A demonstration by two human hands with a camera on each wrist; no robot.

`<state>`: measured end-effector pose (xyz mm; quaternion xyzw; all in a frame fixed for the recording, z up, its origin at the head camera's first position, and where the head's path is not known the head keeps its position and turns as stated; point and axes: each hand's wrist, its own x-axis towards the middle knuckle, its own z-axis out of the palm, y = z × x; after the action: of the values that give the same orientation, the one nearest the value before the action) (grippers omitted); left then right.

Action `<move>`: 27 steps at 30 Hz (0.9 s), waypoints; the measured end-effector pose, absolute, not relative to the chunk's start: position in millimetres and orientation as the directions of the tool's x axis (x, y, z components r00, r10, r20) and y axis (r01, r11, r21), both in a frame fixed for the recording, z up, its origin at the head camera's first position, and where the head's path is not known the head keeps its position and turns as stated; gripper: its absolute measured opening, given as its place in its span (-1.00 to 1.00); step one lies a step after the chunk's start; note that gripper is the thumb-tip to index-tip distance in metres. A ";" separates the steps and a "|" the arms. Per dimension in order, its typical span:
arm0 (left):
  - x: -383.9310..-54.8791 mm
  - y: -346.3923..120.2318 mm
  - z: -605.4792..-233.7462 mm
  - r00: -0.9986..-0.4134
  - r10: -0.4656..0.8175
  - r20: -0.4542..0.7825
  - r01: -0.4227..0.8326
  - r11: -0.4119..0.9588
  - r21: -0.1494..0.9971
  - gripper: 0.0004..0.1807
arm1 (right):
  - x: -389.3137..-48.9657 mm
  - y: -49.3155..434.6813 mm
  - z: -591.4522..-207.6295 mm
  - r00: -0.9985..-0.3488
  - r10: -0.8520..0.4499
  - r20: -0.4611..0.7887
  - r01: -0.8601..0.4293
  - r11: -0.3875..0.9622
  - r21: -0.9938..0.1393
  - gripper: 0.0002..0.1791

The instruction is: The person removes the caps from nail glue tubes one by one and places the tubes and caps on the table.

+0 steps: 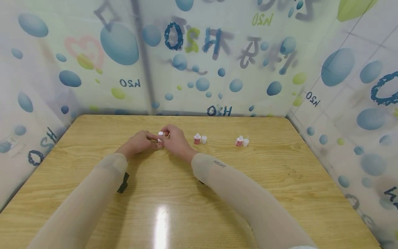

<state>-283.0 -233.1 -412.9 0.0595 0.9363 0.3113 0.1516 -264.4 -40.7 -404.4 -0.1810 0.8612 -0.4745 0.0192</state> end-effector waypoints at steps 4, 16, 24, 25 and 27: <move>-283.3 -233.1 -413.5 -0.944 0.219 -0.246 0.025 0.792 0.610 -0.40 | -264.1 -40.5 -403.0 -0.928 -0.333 0.165 -0.314 0.463 -0.829 -0.80; -281.3 -234.1 -413.4 -0.946 0.219 -0.240 0.029 0.792 0.610 -0.35 | -265.7 -37.6 -388.7 -0.935 -0.294 0.200 -0.326 0.487 -0.810 -0.78; -280.4 -236.2 -411.7 -0.943 0.215 -0.253 0.014 0.788 0.616 -0.35 | -269.1 -26.5 -383.3 -0.948 -0.255 0.192 -0.294 0.464 -0.836 -0.77; -279.7 -235.7 -410.7 -0.942 0.215 -0.256 0.012 0.787 0.617 -0.35 | -268.7 -24.6 -383.1 -0.949 -0.252 0.191 -0.290 0.457 -0.841 -0.77; -279.0 -234.3 -409.5 -0.941 0.215 -0.262 0.006 0.784 0.620 -0.36 | -268.1 -20.9 -383.6 -0.953 -0.237 0.188 -0.278 0.445 -0.851 -0.79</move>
<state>-279.0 -234.3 -409.5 0.0594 0.9307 0.3229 0.1613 -268.1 -20.9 -383.6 -0.1517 0.8497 -0.5045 -0.0204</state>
